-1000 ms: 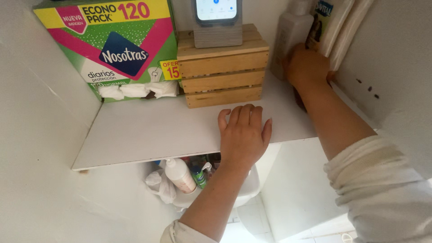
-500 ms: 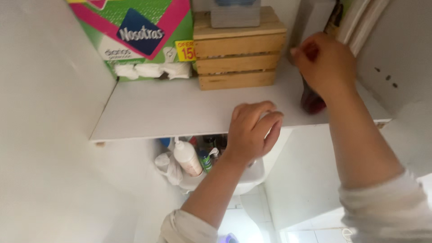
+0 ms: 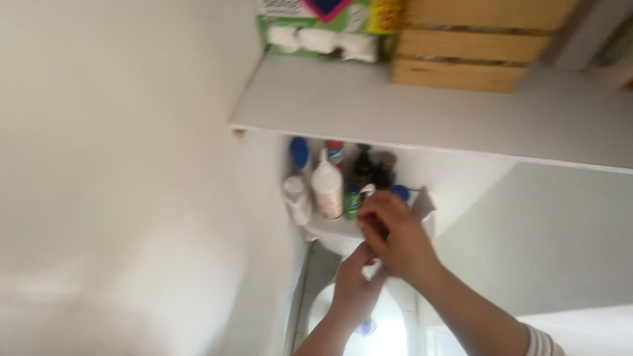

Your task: The person wipes several personal care items on a bathroom shelf with a cloth. They handle a pink tube, a brown bottle, a green pump bottle, and a small jar, wiping each one and placing them back on the shelf.

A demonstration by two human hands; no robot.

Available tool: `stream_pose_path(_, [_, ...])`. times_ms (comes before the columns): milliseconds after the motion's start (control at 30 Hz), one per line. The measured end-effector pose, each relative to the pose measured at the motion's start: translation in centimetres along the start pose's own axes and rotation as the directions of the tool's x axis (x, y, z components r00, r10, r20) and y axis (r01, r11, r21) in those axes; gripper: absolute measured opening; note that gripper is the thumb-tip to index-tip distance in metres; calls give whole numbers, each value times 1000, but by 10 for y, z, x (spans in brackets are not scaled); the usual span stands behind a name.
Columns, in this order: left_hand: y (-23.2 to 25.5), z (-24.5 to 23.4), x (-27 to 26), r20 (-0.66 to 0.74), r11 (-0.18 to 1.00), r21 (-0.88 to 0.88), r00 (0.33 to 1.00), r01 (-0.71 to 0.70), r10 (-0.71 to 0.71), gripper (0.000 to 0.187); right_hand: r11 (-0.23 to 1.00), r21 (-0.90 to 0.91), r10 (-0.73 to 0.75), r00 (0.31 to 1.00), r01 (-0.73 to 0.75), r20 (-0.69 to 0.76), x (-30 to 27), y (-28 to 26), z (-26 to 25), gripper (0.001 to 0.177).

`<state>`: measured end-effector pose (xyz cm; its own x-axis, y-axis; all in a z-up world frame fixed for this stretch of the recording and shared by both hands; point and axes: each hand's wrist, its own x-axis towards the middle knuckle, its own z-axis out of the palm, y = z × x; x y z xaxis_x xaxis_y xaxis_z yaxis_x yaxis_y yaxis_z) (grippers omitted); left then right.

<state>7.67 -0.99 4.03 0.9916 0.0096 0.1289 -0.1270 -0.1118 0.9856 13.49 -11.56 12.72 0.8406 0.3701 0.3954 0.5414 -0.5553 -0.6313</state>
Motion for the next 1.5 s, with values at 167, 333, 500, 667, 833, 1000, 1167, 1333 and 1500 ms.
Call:
stream_pose_path(167, [-70, -66, -45, -280, 927, 246, 936, 285, -213, 22, 990, -108, 112, 956, -85, 270, 3, 34, 82, 33])
stream_pose_path(333, [-97, -99, -83, -394, 893, 434, 917, 121, 67, 15, 784, -556, -159, 955, 276, 251, 43, 103, 185, 52])
stream_pose_path(500, [-113, -113, -104, -339, 858, 503, 889, -106, 308, 20, 878, -471, 84, 943, 82, 322, 125, 154, 276, 64])
stream_pose_path(667, [-158, -120, -126, -294, 835, 542, 908, -98, 297, 19, 852, -523, 225, 912, -12, 344, 163, 186, 324, 43])
stream_pose_path(833, [-174, -116, -143, -472, 925, 371, 874, 81, 113, 30, 870, -490, 126, 934, 58, 335, 147, 185, 327, 37])
stream_pose_path(1000, [-171, -110, -131, -418, 974, 213, 908, 83, 14, 33, 843, -516, 37, 942, 149, 332, 130, 176, 327, 39])
stream_pose_path(1167, [-153, -108, -131, -334, 974, 89, 928, 207, -166, 27, 901, -401, -6, 931, 162, 364, 102, 161, 300, 40])
stream_pose_path(1333, [-141, -106, -123, -415, 955, 247, 909, 166, -51, 20, 946, -270, -138, 975, 182, 174, 54, 99, 203, 39])
stream_pose_path(1500, [-113, -95, -105, -426, 966, 252, 902, 48, 66, 18, 987, -156, 65, 986, -41, 156, 14, 16, 43, 44])
